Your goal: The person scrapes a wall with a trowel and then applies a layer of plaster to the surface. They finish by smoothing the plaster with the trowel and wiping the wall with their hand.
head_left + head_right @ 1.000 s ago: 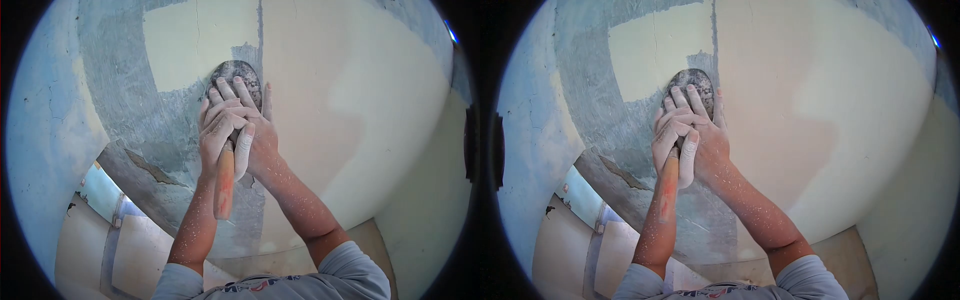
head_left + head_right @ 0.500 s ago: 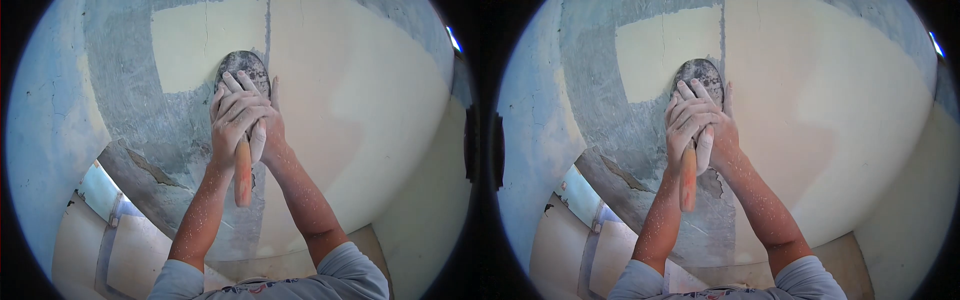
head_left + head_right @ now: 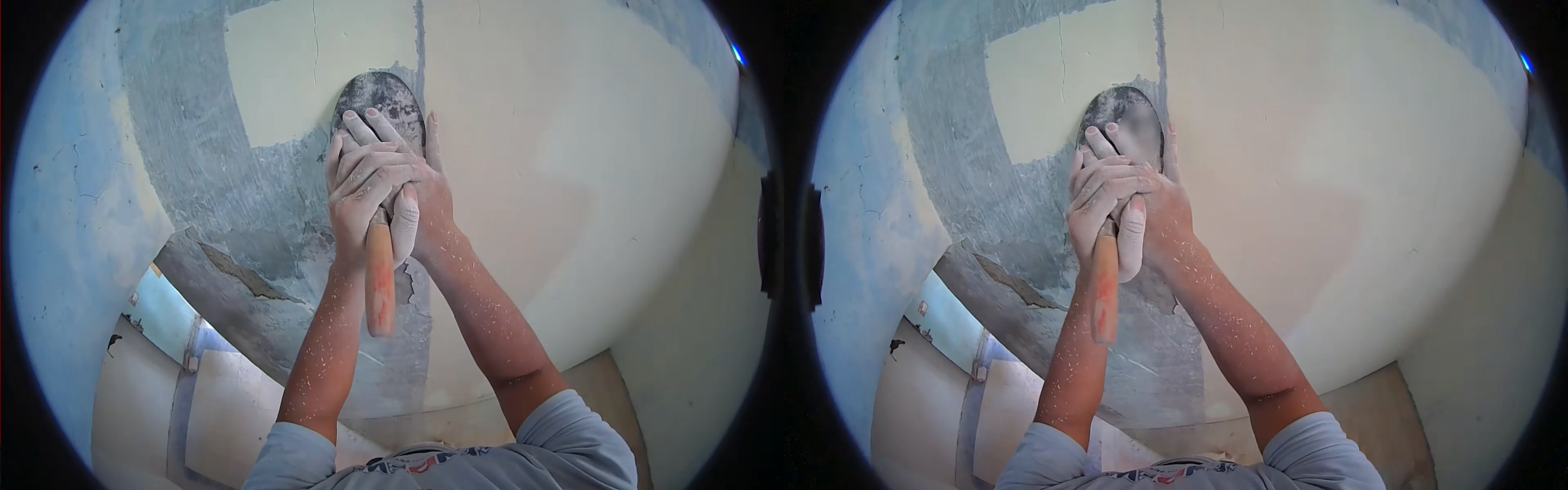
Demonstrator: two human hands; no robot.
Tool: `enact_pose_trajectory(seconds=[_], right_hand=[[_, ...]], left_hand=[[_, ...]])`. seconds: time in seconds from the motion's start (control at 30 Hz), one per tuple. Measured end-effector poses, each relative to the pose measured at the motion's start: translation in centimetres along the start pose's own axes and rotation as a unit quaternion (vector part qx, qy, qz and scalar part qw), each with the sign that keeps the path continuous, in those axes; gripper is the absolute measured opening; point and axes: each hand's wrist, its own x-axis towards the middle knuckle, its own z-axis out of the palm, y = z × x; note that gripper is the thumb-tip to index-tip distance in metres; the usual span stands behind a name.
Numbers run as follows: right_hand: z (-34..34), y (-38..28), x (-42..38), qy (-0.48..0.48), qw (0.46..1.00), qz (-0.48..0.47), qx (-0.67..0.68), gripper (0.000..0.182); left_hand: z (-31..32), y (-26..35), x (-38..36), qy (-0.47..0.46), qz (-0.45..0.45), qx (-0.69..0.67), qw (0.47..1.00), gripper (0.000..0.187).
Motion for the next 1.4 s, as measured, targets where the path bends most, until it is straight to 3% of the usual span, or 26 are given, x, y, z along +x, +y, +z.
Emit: enact_pose_trajectory(seconds=[0.1,0.17,0.27,0.4,0.53,0.57,0.63,0.67,0.77,0.97,1.03,1.17,1.27,1.3,1.4], right_hand=[[0.4,-0.5,-0.9,0.014,1.000,0.007,0.011,0.059],[1.3,-1.5,-3.1,-0.032,0.998,0.045,-0.016,0.059],[2.5,-2.0,-5.8,-0.051,0.996,0.028,-0.071,0.061],[1.0,-1.5,-2.4,-0.040,0.996,0.011,-0.079,0.063],[0.5,-1.0,-0.2,-0.011,0.998,0.036,0.040,0.059],[0.8,-1.3,-0.6,-0.001,0.998,0.028,-0.049,0.058],[1.7,-1.4,-2.7,-0.021,0.999,0.042,0.007,0.060],[2.2,-2.4,-3.9,-0.039,0.994,0.048,-0.086,0.062],[3.0,-3.0,-6.7,-0.071,0.992,0.050,-0.095,0.058],[1.5,-1.1,-0.1,0.040,0.998,0.032,0.049,0.052],[0.8,-1.0,0.6,0.041,0.998,0.017,-0.033,0.054],[2.2,-1.8,-2.4,0.010,0.998,0.048,-0.028,0.058],[3.1,-2.5,-5.0,-0.028,0.997,0.050,-0.060,0.060],[2.9,-2.8,-5.1,-0.050,0.995,0.053,-0.075,0.061],[3.1,-1.6,-2.4,0.011,0.996,0.036,-0.085,0.057]], left_hand=[[-0.1,0.3,-0.8,0.002,0.004,-0.007,1.000,0.016],[-0.1,0.5,-3.9,-0.011,-0.016,-0.001,1.000,0.015],[0.1,0.7,-7.2,-0.022,-0.035,0.004,0.999,0.014],[-0.4,0.0,-3.2,-0.007,-0.006,-0.002,1.000,0.013],[-0.9,-0.3,-0.5,-0.003,-0.001,-0.005,1.000,0.012],[-0.9,-0.1,-1.3,-0.006,-0.006,-0.003,1.000,0.011],[-1.0,0.1,-4.0,-0.018,-0.019,0.000,1.000,0.011],[-1.0,0.2,-5.5,-0.024,-0.030,0.002,0.999,0.010],[-0.7,0.5,-8.2,-0.037,-0.045,0.011,0.998,0.009],[-1.0,-0.8,-0.8,-0.025,-0.022,-0.017,0.999,0.009],[-0.6,-1.2,-0.3,-0.017,-0.010,-0.021,1.000,0.011],[0.9,-0.1,-5.4,0.072,-0.182,-0.186,0.963,0.011],[-1.5,0.7,-5.7,-0.051,-0.030,0.034,0.998,0.014],[-1.4,0.7,-5.7,-0.043,-0.023,0.028,0.998,0.015],[-1.3,-0.5,-2.9,-0.025,-0.007,0.009,1.000,0.014]])
